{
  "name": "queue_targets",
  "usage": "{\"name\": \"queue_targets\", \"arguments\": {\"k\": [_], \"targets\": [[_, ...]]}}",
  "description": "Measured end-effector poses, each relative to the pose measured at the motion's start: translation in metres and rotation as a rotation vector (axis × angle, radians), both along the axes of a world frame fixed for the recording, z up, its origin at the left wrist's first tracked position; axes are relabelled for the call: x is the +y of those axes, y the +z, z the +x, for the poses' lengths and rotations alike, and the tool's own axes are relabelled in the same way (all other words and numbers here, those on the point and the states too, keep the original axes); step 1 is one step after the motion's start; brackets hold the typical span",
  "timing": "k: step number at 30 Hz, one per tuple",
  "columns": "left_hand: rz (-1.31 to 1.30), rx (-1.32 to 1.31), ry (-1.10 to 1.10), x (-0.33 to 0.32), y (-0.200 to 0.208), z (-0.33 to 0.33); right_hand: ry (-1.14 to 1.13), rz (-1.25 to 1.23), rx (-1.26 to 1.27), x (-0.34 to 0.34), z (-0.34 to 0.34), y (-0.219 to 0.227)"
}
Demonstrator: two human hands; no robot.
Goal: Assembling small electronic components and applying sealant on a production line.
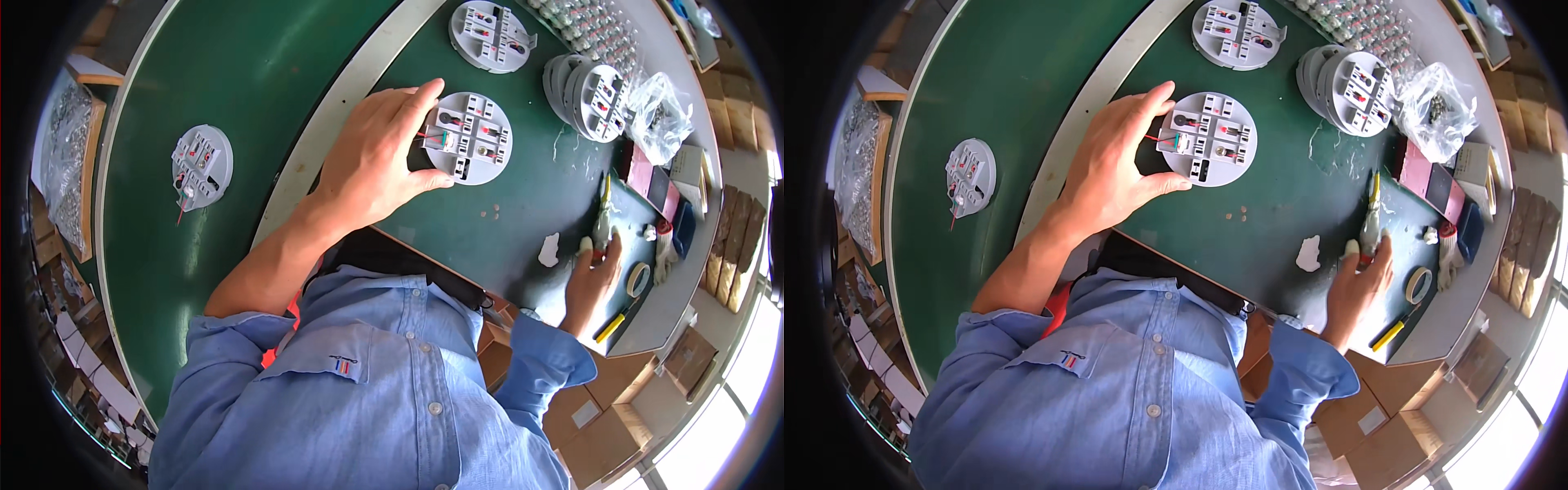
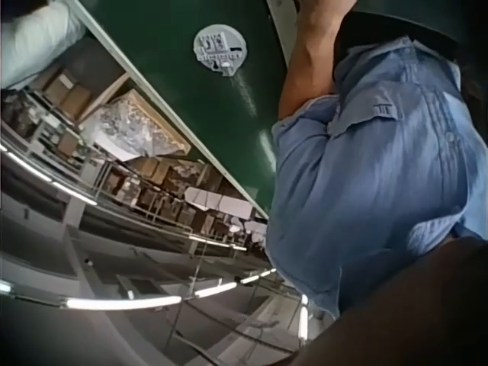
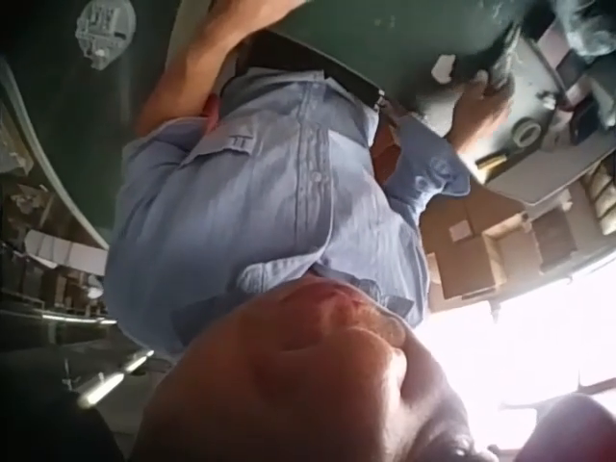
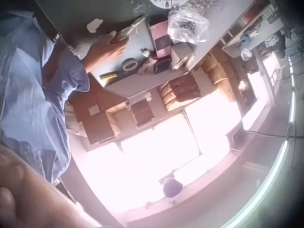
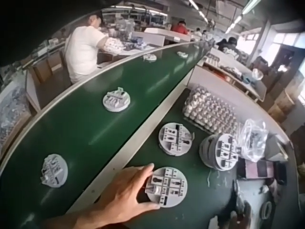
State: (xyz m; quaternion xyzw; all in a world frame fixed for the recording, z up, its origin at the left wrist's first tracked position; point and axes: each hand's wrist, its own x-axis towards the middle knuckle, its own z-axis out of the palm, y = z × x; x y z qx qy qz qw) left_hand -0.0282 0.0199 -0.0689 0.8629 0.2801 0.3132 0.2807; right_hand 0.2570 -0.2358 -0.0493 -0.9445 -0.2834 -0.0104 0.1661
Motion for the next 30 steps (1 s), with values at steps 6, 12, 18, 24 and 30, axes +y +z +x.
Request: {"name": "queue_targets", "arguments": {"k": [6,12,18,24,30], "targets": [[-0.048,-0.004,0.029,0.015,0.001,-0.003,-0.078,0.915,0.763,-0.039,0.007,0.052],[-0.058,0.006,0.02,0.007,-0.007,-0.002,0.461,0.738,0.942,0.127,-0.105,0.043],[-0.054,0.018,0.034,0.007,-0.009,-0.011,0.804,0.259,0.557,0.182,-0.129,0.048],[-0.071,-0.009,0.043,0.0,-0.004,-0.019,0.928,0.086,0.46,0.177,-0.132,0.057],[-0.062,0.007,0.009,-0.002,-0.001,-0.013,0.37,0.706,0.755,0.129,-0.09,0.028]]}}
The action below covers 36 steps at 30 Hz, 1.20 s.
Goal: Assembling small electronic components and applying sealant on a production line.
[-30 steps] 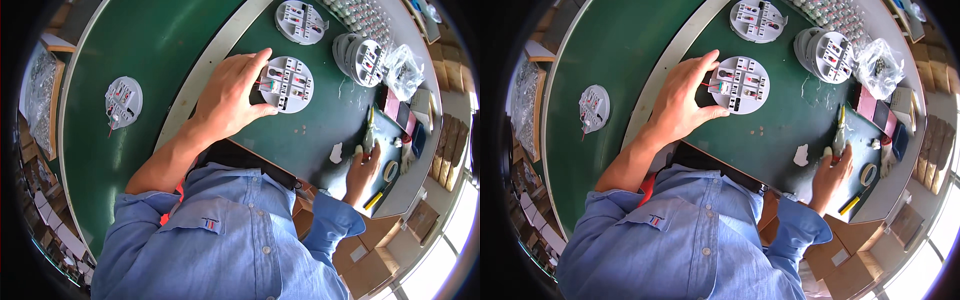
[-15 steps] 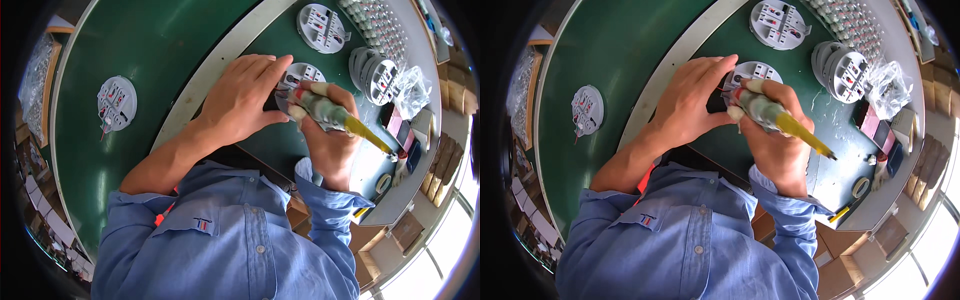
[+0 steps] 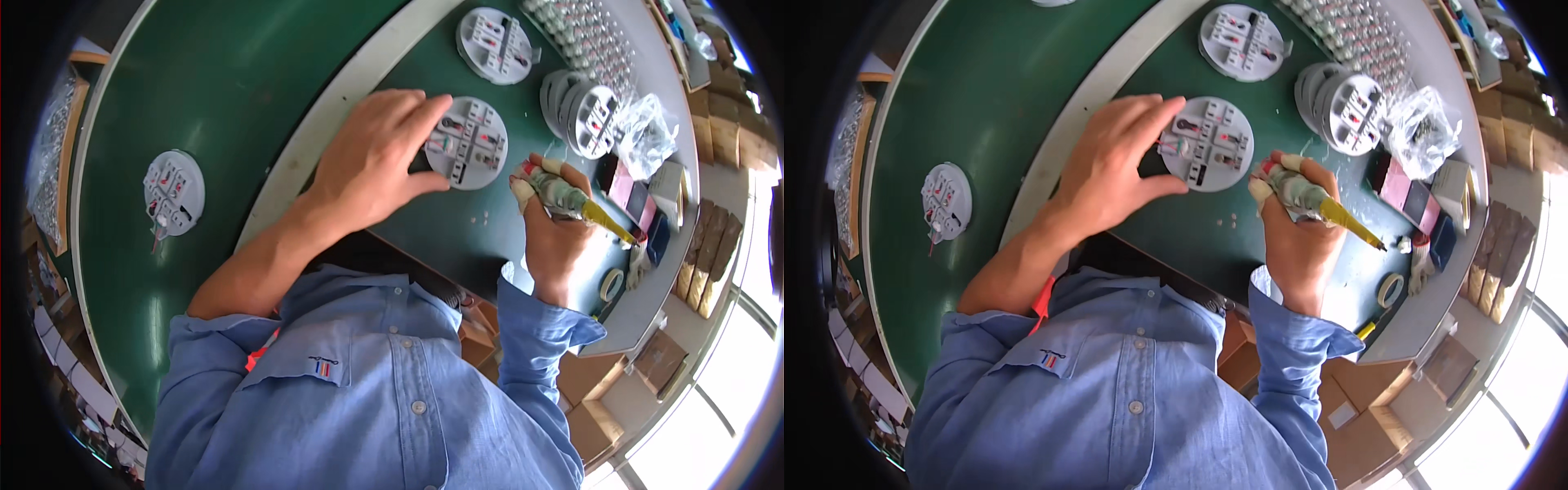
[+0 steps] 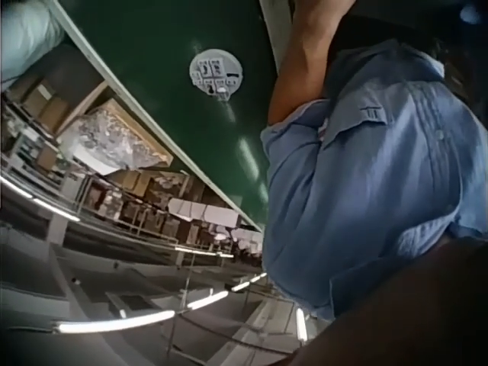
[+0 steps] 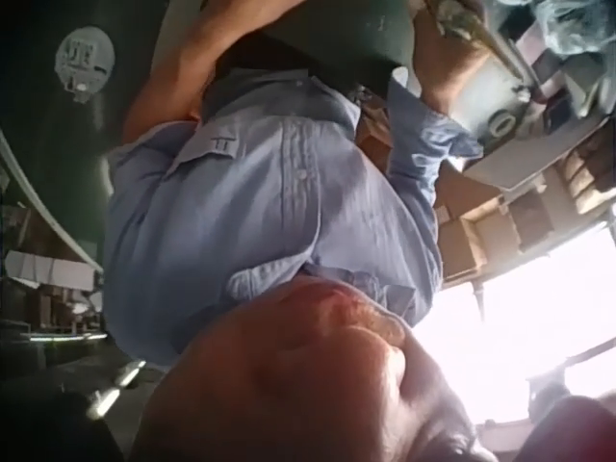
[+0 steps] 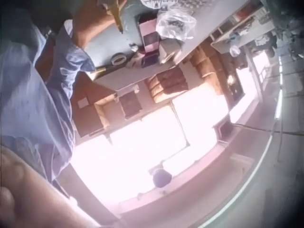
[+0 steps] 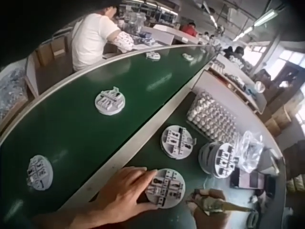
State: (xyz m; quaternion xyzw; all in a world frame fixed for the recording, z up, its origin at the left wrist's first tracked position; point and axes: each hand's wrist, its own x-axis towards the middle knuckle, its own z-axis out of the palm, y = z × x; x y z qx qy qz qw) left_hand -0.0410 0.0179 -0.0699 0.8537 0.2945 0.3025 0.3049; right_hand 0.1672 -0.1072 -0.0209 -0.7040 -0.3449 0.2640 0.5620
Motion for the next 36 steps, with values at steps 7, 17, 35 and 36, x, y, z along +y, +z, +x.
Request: {"name": "queue_targets", "arguments": {"k": [7,17,35,36], "targets": [[0.037,0.043,0.023,0.001,-0.009,0.008,0.288,-0.104,-0.09,0.009,0.005,-0.002],[0.04,0.039,0.017,0.005,-0.007,0.003,0.431,-0.405,-0.527,0.035,-0.012,0.019],[0.105,0.057,0.024,0.002,0.006,-0.002,-0.344,-0.538,-0.362,-0.098,0.071,0.001],[0.09,0.046,0.025,0.003,0.006,-0.003,-0.458,-0.587,-0.707,-0.092,0.058,0.011]]}}
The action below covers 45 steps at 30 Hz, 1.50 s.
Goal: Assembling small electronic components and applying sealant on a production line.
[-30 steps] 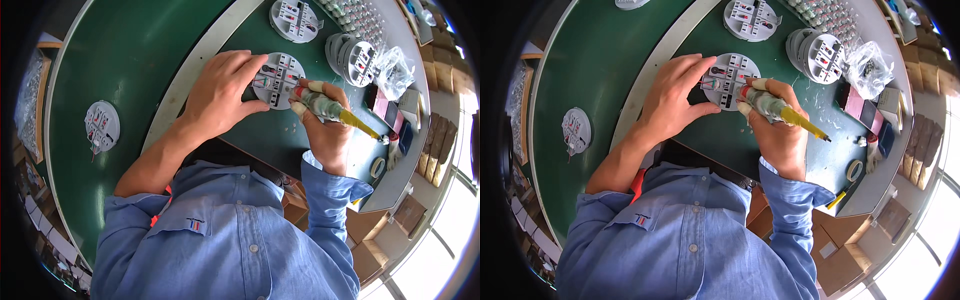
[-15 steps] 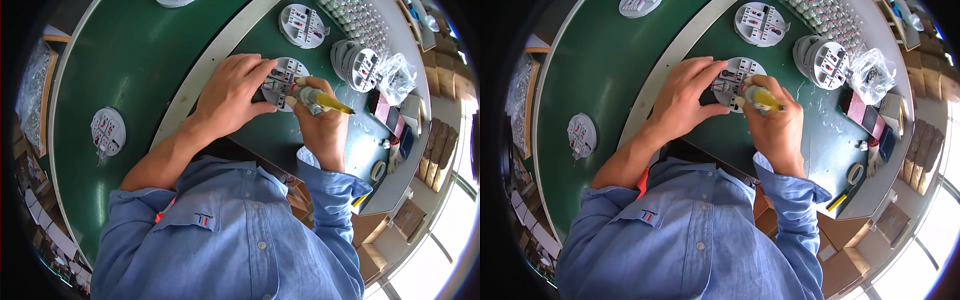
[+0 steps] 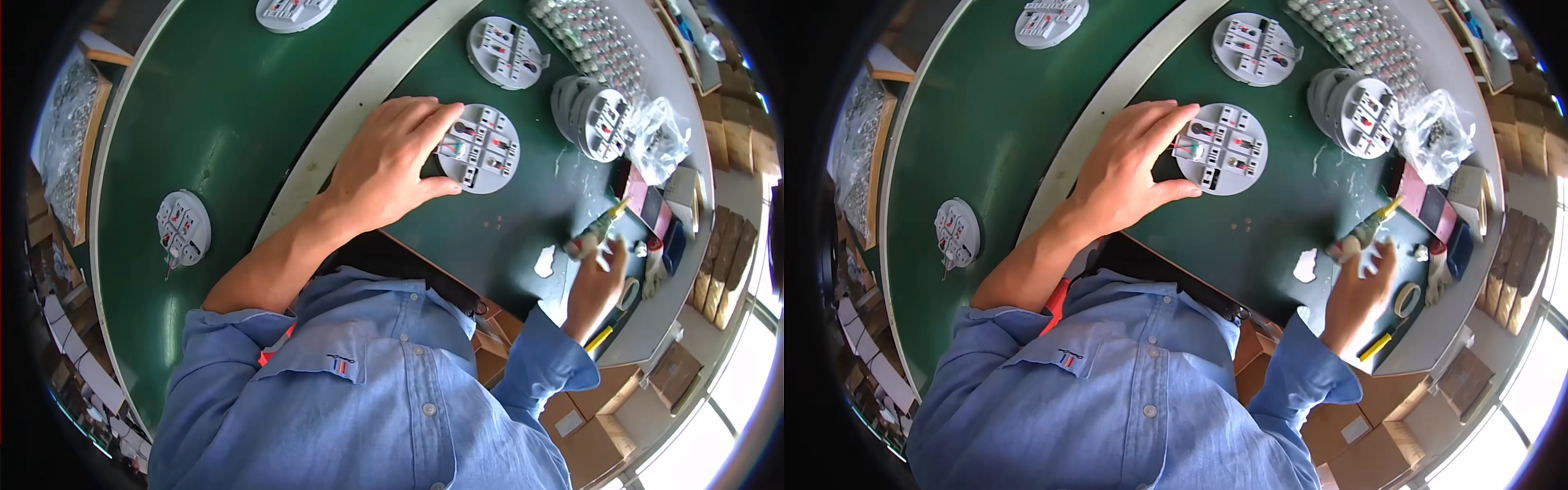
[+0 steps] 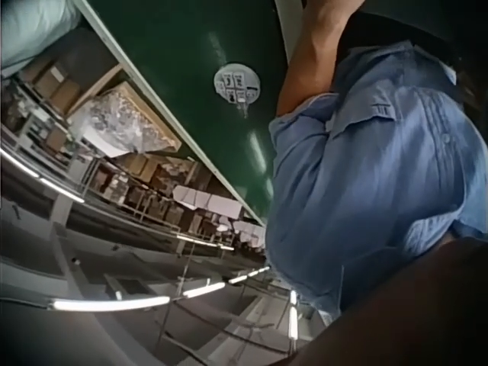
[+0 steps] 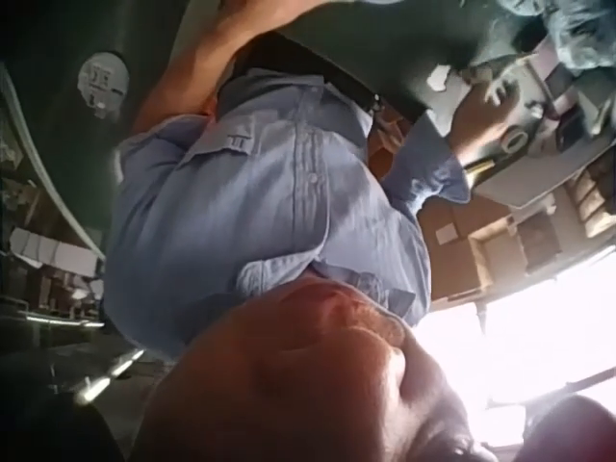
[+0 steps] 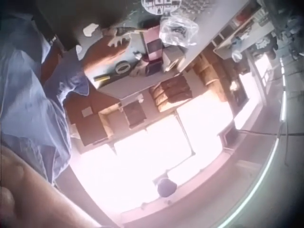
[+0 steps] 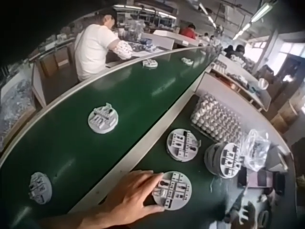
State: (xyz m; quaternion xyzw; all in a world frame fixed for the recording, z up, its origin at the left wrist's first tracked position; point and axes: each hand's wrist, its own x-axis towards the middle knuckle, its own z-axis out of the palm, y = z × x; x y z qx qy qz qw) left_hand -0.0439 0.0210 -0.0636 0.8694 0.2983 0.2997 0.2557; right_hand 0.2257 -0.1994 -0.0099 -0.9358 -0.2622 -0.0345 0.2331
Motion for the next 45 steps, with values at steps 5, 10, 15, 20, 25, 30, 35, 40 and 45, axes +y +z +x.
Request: {"name": "queue_targets", "arguments": {"k": [5,10,15,20,25,30,35,40,45], "targets": [[-0.07,-0.036,-0.021,-0.004,-0.004,0.008,0.719,0.148,0.288,0.086,-0.055,0.021],[-0.089,-0.02,-0.013,0.001,-0.004,0.009,0.93,0.077,0.333,0.126,-0.052,-0.003],[-0.074,0.002,-0.014,0.007,-0.002,0.009,0.808,0.104,0.42,0.13,-0.057,-0.005],[-0.073,-0.007,-0.023,0.005,0.002,0.012,0.732,0.088,0.391,0.128,-0.063,-0.001],[-0.021,-0.039,0.003,-0.003,0.004,0.011,0.746,0.099,0.349,0.118,-0.063,-0.005],[-0.033,-0.113,0.095,-0.016,0.003,0.012,0.867,0.177,0.151,0.103,-0.059,-0.018],[-0.036,-0.112,0.114,-0.017,0.007,0.015,0.93,0.145,0.196,0.103,-0.049,-0.024],[-0.014,-0.141,0.094,-0.012,0.008,0.023,0.929,0.154,0.189,0.109,-0.046,-0.026],[0.053,-0.173,0.053,-0.005,0.008,0.027,0.909,0.18,0.15,0.115,-0.046,-0.026]]}}
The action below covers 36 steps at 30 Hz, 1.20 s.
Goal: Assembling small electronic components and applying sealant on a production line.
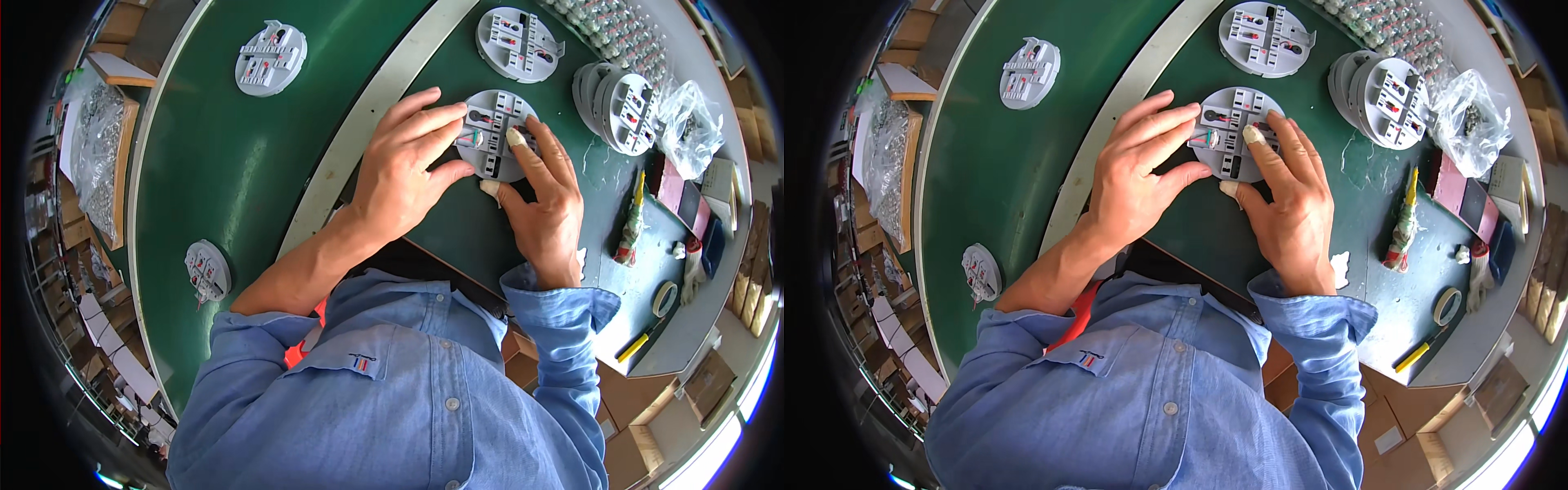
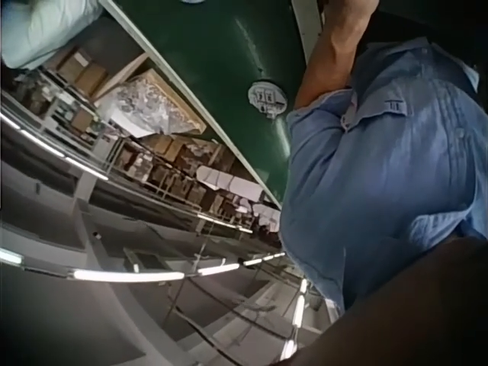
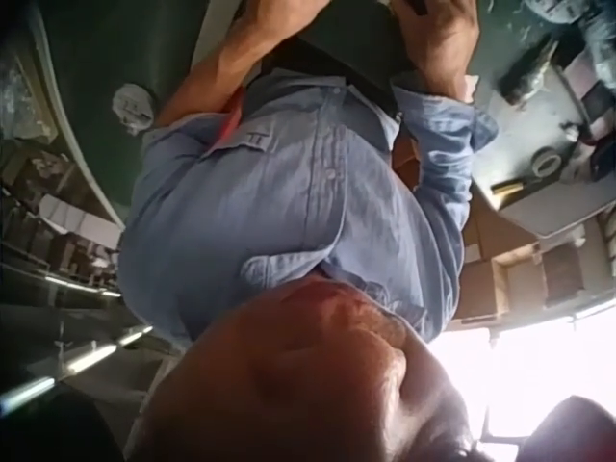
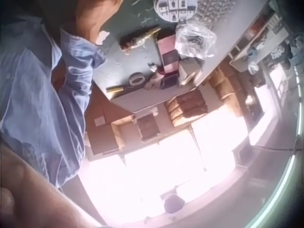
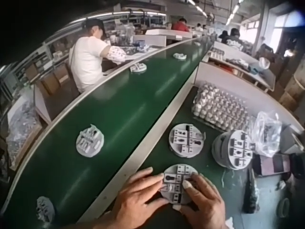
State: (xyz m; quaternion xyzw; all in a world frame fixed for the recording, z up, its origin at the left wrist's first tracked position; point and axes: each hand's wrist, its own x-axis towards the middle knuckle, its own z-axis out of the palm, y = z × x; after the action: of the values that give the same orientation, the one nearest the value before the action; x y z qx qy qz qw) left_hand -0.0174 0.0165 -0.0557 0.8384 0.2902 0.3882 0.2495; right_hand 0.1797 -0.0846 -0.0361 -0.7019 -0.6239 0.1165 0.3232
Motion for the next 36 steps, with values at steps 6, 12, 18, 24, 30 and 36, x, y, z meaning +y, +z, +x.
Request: {"name": "queue_targets", "arguments": {"k": [6,12,18,24,30,36], "targets": [[-0.113,0.02,-0.003,-0.001,0.007,0.004,0.026,0.021,-0.026,-0.001,0.004,-0.003],[-0.131,0.197,-0.286,0.031,0.017,0.013,0.138,0.029,0.147,-0.007,0.016,-0.002],[-0.45,0.256,-0.56,0.051,0.054,0.012,0.302,0.104,0.043,-0.013,0.046,0.011],[-0.916,-0.021,-0.446,0.05,0.05,0.018,-0.022,-0.24,0.897,-0.016,0.048,0.013],[-0.966,-0.178,-0.273,0.027,0.017,0.021,0.02,-0.203,0.973,-0.013,0.054,-0.008],[-0.866,-0.039,-0.216,0.031,0.013,0.024,-0.016,-0.15,0.939,-0.011,0.057,-0.009]]}}
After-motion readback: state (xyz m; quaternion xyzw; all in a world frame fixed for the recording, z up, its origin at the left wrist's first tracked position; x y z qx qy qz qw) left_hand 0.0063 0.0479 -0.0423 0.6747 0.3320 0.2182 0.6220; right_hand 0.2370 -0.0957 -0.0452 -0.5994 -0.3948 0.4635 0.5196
